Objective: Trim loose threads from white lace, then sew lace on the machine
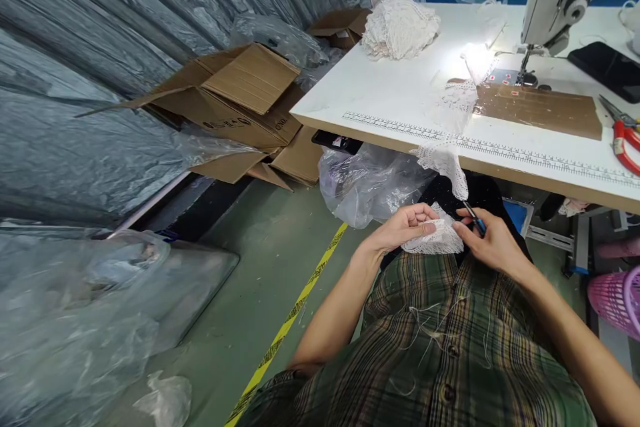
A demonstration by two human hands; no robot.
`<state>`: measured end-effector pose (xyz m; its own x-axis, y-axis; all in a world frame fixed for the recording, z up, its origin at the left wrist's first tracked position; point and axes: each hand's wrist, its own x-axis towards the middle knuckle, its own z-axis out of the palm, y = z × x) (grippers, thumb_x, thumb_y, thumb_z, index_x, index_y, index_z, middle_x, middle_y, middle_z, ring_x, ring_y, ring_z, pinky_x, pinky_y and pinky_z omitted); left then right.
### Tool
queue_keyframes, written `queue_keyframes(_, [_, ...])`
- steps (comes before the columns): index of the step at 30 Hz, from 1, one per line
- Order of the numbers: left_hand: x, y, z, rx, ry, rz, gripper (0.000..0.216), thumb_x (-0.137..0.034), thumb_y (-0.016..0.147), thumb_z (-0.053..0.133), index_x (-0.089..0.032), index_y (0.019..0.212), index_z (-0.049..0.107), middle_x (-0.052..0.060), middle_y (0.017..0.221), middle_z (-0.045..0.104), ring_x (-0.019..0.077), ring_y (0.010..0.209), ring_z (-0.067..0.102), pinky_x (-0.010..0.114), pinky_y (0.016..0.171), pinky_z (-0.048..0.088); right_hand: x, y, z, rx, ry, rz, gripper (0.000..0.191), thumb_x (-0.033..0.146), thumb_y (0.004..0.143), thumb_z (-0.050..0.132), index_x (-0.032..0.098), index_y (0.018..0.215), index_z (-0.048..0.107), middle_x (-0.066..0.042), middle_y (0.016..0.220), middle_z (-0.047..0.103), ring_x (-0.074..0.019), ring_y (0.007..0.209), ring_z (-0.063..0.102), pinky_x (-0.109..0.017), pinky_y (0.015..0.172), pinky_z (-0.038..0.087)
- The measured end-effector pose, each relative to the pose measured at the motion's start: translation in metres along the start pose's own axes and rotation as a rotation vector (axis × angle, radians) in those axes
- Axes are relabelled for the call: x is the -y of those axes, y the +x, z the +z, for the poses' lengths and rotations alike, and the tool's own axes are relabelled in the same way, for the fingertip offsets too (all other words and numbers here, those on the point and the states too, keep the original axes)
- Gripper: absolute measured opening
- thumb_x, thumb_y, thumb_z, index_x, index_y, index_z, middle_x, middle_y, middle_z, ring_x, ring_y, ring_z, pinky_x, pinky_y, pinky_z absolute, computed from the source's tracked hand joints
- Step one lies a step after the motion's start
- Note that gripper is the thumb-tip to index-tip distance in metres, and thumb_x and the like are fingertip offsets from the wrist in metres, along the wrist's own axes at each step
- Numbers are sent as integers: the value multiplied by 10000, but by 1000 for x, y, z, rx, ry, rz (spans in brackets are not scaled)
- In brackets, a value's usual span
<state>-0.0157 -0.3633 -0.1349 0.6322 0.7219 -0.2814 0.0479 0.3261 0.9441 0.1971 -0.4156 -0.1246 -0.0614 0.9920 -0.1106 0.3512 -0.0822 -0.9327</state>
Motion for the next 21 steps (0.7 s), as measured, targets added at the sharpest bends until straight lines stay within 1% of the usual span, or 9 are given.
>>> queue_keyframes(2, [0, 0, 3, 12, 1, 3, 519, -531, 659, 827, -129, 905, 608, -1, 761, 624, 84, 664, 554, 213, 627, 393, 5, 4, 13, 112, 99, 21, 514, 678, 726, 672, 181, 858, 664, -29, 717, 610, -147, 597, 502, -270, 518, 395])
queue_keyframes(4, [1, -1, 2, 45, 12, 5, 505, -510, 664, 829, -139, 909, 590, -16, 749, 612, 79, 653, 542, 213, 626, 389, 6, 6, 21, 177, 171, 52, 525, 705, 690, 686, 188, 727, 602, 22, 581, 517, -114, 514, 427, -253, 468, 338])
queue_keyframes(6, [2, -3, -3, 117, 42, -31, 517, -493, 648, 842, -146, 930, 583, -34, 721, 595, 75, 624, 518, 211, 604, 373, 3, 4, 22, 170, 217, 98, 531, 713, 685, 683, 201, 687, 544, 67, 483, 424, -90, 438, 349, -241, 419, 273])
queue_keyframes(8, [3, -5, -10, 174, 91, -92, 543, -493, 630, 847, -145, 954, 585, -43, 699, 582, 73, 596, 491, 211, 579, 353, -1, 0, 18, 128, 230, 153, 529, 717, 696, 668, 209, 717, 523, 89, 428, 400, -83, 382, 318, -236, 393, 234])
queue_keyframes(9, [2, -5, -14, 174, 119, -109, 547, -496, 626, 845, -143, 956, 590, -44, 696, 577, 74, 591, 481, 212, 573, 345, -3, -2, 16, 112, 228, 177, 530, 720, 698, 663, 210, 736, 521, 92, 411, 406, -83, 362, 317, -236, 389, 226])
queue_keyframes(11, [-1, -6, -21, 116, 177, -95, 522, -503, 633, 832, -136, 926, 603, -38, 707, 572, 79, 609, 474, 215, 583, 341, -4, -7, 11, 105, 218, 199, 531, 717, 692, 667, 210, 758, 525, 88, 392, 428, -89, 347, 333, -240, 397, 228])
queue_keyframes(14, [-5, -6, -26, 21, 228, -37, 472, -533, 656, 798, -133, 826, 615, -37, 701, 543, 83, 632, 451, 217, 596, 327, -3, -10, 7, 98, 226, 175, 514, 705, 706, 663, 214, 752, 519, 79, 384, 445, -96, 367, 351, -251, 435, 259])
queue_keyframes(19, [-6, -4, -23, -6, 197, -4, 505, -602, 667, 761, -134, 779, 606, -44, 670, 497, 78, 612, 404, 214, 581, 294, -2, -7, 5, 12, 261, 151, 518, 730, 742, 593, 219, 725, 507, 63, 384, 469, -105, 419, 385, -265, 513, 329])
queue_keyframes(21, [-4, -2, -21, -22, 177, 5, 508, -606, 672, 760, -136, 777, 598, -44, 671, 492, 76, 611, 399, 212, 581, 287, -2, -6, 4, -2, 266, 154, 516, 727, 741, 588, 218, 694, 515, 54, 376, 473, -109, 425, 392, -266, 510, 336])
